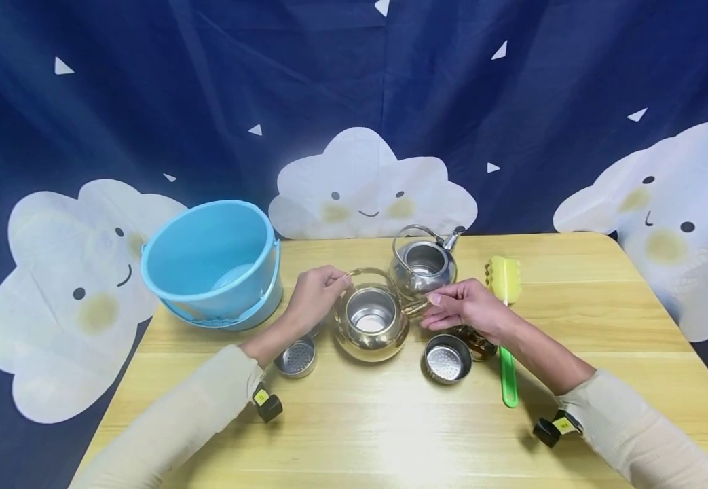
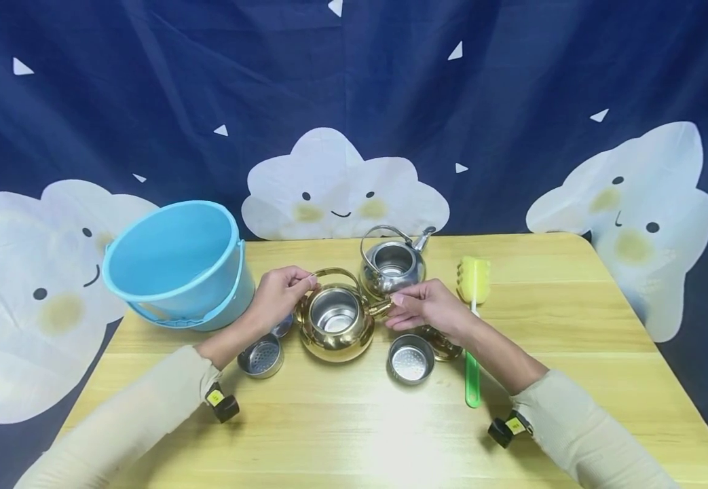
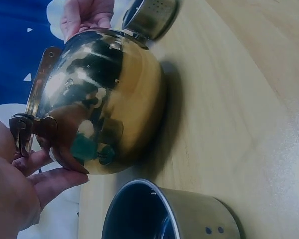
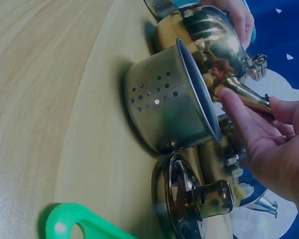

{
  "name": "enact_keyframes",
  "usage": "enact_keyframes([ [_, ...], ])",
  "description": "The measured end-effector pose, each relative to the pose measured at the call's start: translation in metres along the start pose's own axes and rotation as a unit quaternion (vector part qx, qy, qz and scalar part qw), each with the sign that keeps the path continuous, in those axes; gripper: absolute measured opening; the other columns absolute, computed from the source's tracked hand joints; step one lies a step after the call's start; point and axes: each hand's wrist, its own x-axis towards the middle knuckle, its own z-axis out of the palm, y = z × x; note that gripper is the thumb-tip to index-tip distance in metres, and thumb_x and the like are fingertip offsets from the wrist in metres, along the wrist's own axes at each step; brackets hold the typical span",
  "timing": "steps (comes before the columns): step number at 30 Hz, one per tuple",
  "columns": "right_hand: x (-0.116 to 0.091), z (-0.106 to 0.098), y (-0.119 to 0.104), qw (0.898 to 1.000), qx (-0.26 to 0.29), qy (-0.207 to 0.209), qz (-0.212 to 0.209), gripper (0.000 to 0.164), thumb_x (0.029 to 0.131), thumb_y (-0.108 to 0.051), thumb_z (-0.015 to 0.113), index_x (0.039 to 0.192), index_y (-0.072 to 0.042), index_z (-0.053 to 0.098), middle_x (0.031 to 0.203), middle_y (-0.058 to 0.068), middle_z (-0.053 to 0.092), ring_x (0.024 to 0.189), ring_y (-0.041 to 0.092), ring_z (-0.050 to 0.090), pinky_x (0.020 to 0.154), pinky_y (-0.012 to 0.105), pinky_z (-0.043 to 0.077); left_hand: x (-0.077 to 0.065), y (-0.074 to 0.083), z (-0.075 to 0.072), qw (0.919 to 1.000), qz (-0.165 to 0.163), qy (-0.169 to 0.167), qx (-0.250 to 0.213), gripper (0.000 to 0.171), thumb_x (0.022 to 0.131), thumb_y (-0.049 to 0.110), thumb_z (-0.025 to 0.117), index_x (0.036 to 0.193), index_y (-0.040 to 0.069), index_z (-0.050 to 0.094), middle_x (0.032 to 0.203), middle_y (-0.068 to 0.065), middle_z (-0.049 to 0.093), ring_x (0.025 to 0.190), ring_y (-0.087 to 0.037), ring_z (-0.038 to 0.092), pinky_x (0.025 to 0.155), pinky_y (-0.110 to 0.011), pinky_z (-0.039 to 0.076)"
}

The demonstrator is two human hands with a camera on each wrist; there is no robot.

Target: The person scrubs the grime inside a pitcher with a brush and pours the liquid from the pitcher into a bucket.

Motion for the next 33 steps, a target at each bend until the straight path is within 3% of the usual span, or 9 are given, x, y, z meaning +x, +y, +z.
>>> enact_keyframes([
  [8, 0.001, 0.0007, 0.0035, 1.0, 0.007, 0.003, 0.002, 0.042, 0.108, -0.007, 0.047, 0.138, 0.023, 0.046, 0.122, 0.042, 0.064, 0.097, 0.025, 0.079, 0.09, 0.04, 0.063, 0.0016, 0.0006, 0.002, 1.0, -0.002, 0.001, 0.006, 0.016, 0.1, 0.024, 0.066, 0.099, 0.012, 0.077, 0.072, -0.003, 0.069, 0.059, -0.015, 0.056, 0.06, -0.029, 0.05],
  [33, 0.001, -0.0001, 0.0029, 1.0, 0.014, 0.005, 0.013, 0.044, 0.108, -0.01, 0.049, 0.138, 0.023, 0.046, 0.119, 0.036, 0.07, 0.098, 0.024, 0.079, 0.091, 0.039, 0.062, 0.0032, -0.0012, 0.0034, 0.9999, 0.002, -0.002, 0.01, 0.017, 0.101, 0.025, 0.064, 0.096, 0.014, 0.077, 0.075, -0.003, 0.07, 0.065, -0.015, 0.055, 0.06, -0.028, 0.048],
])
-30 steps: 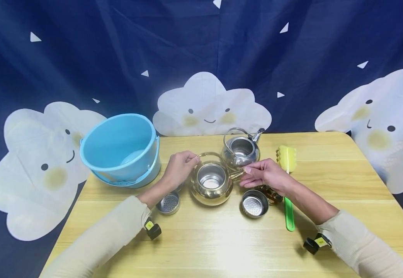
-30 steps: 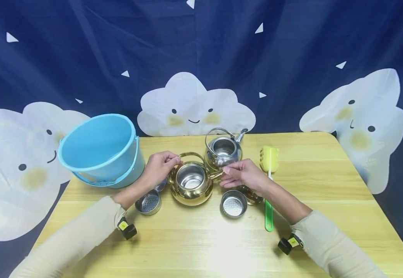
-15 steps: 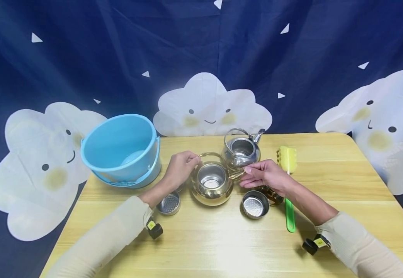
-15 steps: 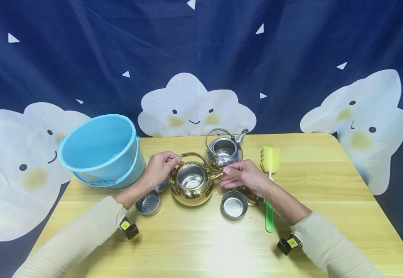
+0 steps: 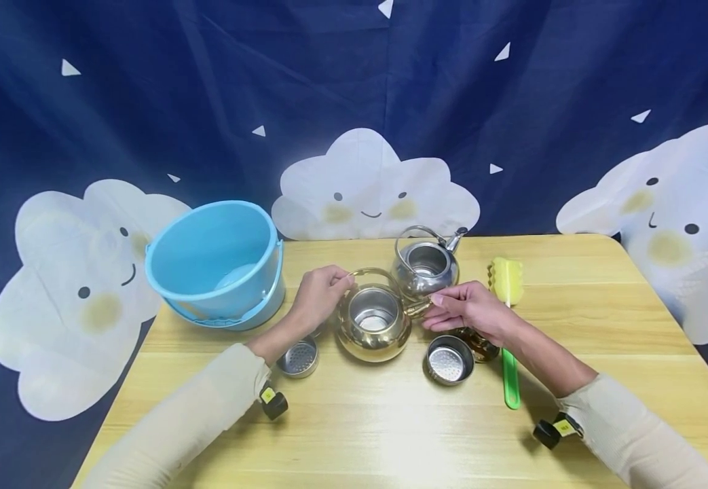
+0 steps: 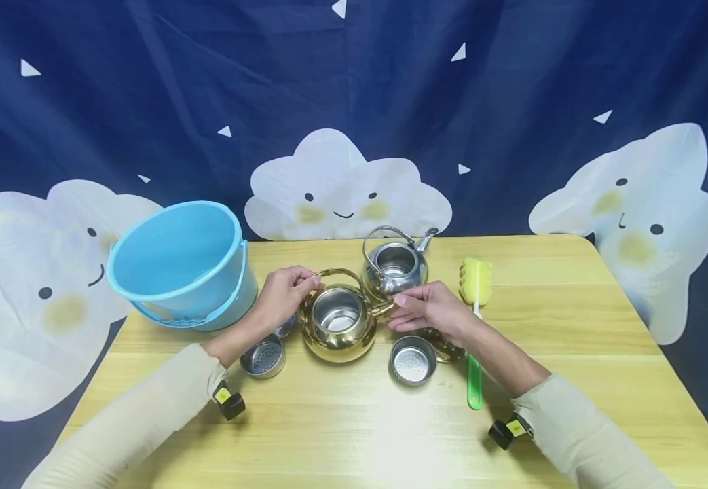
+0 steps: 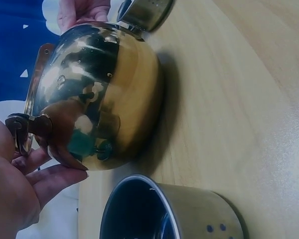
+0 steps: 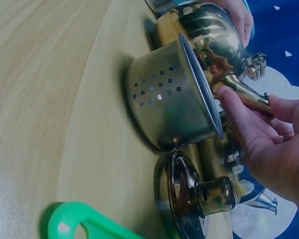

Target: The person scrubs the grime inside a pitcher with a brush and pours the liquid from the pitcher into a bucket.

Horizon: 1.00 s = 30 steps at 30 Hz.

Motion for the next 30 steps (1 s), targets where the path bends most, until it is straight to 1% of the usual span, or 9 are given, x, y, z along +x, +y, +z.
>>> enact_keyframes([
  [7, -0.0006, -0.0007, -0.0003, 1.0, 0.001, -0.001, 0.003, 0.046, 0.108, -0.012, 0.051, 0.139, 0.022, 0.046, 0.119, 0.036, 0.069, 0.099, 0.024, 0.079, 0.092, 0.037, 0.062, 0.0018, -0.0014, 0.0, 0.9999, 0.013, 0.0, 0.008, 0.02, 0.102, 0.026, 0.062, 0.095, 0.015, 0.077, 0.077, -0.002, 0.07, 0.067, -0.016, 0.056, 0.063, -0.03, 0.049],
  [12, -0.0007, -0.0004, -0.0005, 1.0, -0.017, 0.003, -0.002, 0.047, 0.108, -0.015, 0.051, 0.139, 0.02, 0.047, 0.121, 0.038, 0.068, 0.101, 0.027, 0.078, 0.092, 0.036, 0.062, 0.0034, -0.0024, -0.0003, 0.9998, 0.017, -0.004, 0.011, 0.021, 0.103, 0.028, 0.06, 0.095, 0.017, 0.076, 0.079, -0.001, 0.07, 0.067, -0.017, 0.056, 0.063, -0.031, 0.049],
  [15, -0.0018, -0.0003, 0.0005, 1.0, -0.024, 0.006, -0.004, 0.047, 0.109, -0.016, 0.05, 0.139, 0.019, 0.047, 0.123, 0.038, 0.067, 0.104, 0.029, 0.078, 0.093, 0.036, 0.061, 0.0043, -0.003, -0.0001, 0.9997, 0.02, -0.008, 0.009, 0.023, 0.104, 0.03, 0.059, 0.096, 0.016, 0.075, 0.086, 0.0, 0.075, 0.067, -0.017, 0.058, 0.063, -0.032, 0.05],
  [19, -0.0035, -0.0001, 0.0023, 1.0, -0.016, 0.005, -0.002, 0.047, 0.11, -0.018, 0.048, 0.139, 0.02, 0.047, 0.126, 0.039, 0.065, 0.106, 0.028, 0.077, 0.095, 0.036, 0.061, 0.0057, -0.0046, 0.0001, 0.9996, 0.025, -0.011, 0.012, 0.028, 0.106, 0.034, 0.056, 0.097, 0.015, 0.075, 0.095, 0.0, 0.08, 0.07, -0.017, 0.061, 0.065, -0.031, 0.051],
  [22, -0.0048, 0.0003, 0.0026, 1.0, -0.011, 0.001, 0.001, 0.047, 0.111, -0.019, 0.046, 0.139, 0.019, 0.046, 0.128, 0.04, 0.063, 0.107, 0.028, 0.077, 0.096, 0.035, 0.06, 0.0057, -0.0054, -0.0003, 0.9995, 0.024, -0.014, 0.015, 0.031, 0.107, 0.035, 0.054, 0.1, 0.014, 0.075, 0.098, 0.0, 0.081, 0.072, -0.016, 0.064, 0.068, -0.031, 0.052],
  [27, -0.0063, 0.001, 0.0012, 1.0, -0.011, -0.006, 0.008, 0.046, 0.112, -0.019, 0.042, 0.14, 0.018, 0.045, 0.131, 0.041, 0.061, 0.109, 0.03, 0.076, 0.098, 0.035, 0.06, 0.0046, -0.0054, -0.0029, 0.9996, 0.013, -0.022, 0.014, 0.036, 0.108, 0.034, 0.05, 0.111, 0.009, 0.075, 0.103, -0.002, 0.081, 0.074, -0.014, 0.068, 0.072, -0.031, 0.055],
  [30, -0.007, 0.0013, 0.0005, 1.0, -0.011, -0.009, 0.009, 0.046, 0.112, -0.019, 0.041, 0.139, 0.018, 0.045, 0.133, 0.042, 0.059, 0.111, 0.033, 0.075, 0.099, 0.037, 0.059, 0.0039, -0.0051, -0.0049, 0.9994, 0.011, -0.027, 0.016, 0.037, 0.108, 0.034, 0.049, 0.115, 0.007, 0.075, 0.107, -0.005, 0.08, 0.075, -0.014, 0.07, 0.074, -0.034, 0.058],
])
